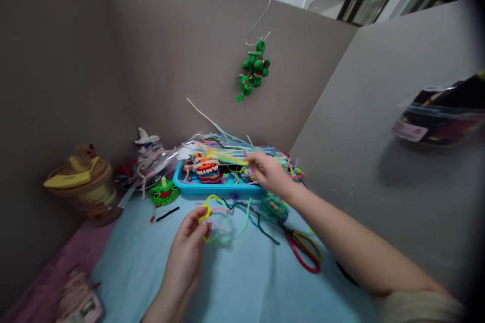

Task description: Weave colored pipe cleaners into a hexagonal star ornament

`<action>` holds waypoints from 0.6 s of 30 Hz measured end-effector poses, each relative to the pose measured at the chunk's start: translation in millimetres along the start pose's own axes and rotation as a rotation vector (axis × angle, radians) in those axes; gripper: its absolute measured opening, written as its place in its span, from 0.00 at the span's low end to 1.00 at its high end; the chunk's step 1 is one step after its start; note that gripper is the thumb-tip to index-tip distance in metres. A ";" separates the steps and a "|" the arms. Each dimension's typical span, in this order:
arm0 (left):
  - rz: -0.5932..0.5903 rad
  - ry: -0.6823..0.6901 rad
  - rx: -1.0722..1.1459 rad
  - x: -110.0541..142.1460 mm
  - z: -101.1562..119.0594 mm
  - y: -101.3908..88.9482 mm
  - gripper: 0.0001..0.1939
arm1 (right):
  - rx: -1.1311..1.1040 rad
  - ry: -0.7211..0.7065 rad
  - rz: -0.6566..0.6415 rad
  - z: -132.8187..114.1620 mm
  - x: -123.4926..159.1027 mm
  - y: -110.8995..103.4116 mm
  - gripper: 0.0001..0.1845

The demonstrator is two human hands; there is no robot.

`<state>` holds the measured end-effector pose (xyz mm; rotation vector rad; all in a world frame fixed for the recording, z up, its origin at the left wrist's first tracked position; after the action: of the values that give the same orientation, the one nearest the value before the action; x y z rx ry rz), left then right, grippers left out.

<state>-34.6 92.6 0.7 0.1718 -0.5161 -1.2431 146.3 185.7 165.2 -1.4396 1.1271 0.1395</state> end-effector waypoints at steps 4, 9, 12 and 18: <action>-0.050 0.198 -0.241 4.4 17.2 6.3 0.22 | -0.013 -0.002 -0.200 -30.8 62.9 61.1 0.12; -0.034 0.238 -0.478 5.8 10.1 4.3 0.18 | -0.034 0.051 -0.182 -46.0 106.7 84.2 0.13; 0.028 0.252 -0.460 3.8 12.7 -4.7 0.18 | 0.056 0.155 -0.239 -24.1 113.7 76.8 0.11; 0.210 0.223 -0.002 -0.3 25.1 -24.8 0.15 | 0.362 0.575 -0.104 87.2 97.3 7.1 0.17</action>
<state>-67.5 88.6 12.6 0.2455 -0.3302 -1.0050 236.9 206.6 73.1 -1.2330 1.4437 -0.5597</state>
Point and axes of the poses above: each hand's wrist, its own x-axis away from the middle knuckle, its own y-axis out of the palm, z = x × y, the point moved 9 cm from there along -x, towards the middle knuckle, and after that the axes turned 10 degrees about -x, right-handed, at the moved point
